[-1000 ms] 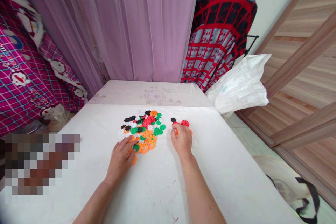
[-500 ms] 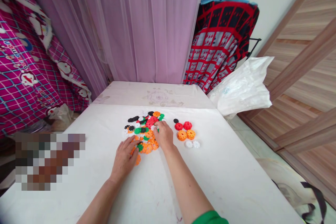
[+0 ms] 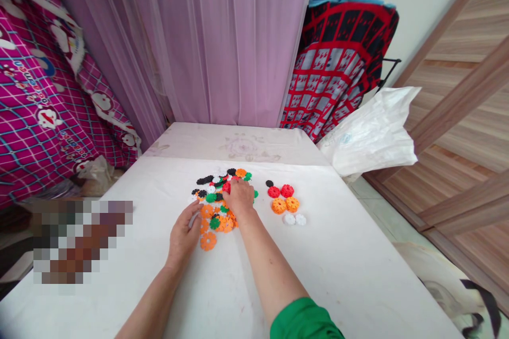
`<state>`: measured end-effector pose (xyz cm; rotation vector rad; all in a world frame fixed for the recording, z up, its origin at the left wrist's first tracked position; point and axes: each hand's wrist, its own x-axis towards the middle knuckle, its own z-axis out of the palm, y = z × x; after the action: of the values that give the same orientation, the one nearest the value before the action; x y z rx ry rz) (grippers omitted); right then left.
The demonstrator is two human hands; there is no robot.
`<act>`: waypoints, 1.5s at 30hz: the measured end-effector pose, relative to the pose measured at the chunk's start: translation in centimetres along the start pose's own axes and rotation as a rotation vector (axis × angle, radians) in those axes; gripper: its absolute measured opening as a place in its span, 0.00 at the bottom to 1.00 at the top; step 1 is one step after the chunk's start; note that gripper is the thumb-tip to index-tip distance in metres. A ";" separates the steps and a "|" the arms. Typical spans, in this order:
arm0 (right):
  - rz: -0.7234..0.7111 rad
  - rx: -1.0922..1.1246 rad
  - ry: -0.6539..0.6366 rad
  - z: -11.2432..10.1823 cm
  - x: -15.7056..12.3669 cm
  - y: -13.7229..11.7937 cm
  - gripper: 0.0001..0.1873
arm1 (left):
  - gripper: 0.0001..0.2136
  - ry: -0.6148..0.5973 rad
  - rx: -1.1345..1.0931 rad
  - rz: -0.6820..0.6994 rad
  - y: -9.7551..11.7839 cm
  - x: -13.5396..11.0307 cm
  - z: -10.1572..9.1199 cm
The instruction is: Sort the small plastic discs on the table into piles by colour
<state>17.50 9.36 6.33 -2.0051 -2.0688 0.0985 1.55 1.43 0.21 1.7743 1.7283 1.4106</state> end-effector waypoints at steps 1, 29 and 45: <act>0.001 -0.004 -0.005 0.0 0.0 0.0 0.14 | 0.14 -0.003 0.003 0.002 0.0 0.0 0.0; 0.144 -0.091 0.064 -3.9 -2.1 12.7 0.11 | 0.14 -0.014 0.010 0.018 0.2 0.1 0.0; 0.027 0.072 0.156 -2.4 -3.0 9.4 0.10 | 0.14 -0.036 0.029 0.024 0.5 0.1 -0.3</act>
<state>27.30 6.50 6.11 -1.9337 -1.9160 0.0202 1.57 1.26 0.76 1.8302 1.7237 1.3612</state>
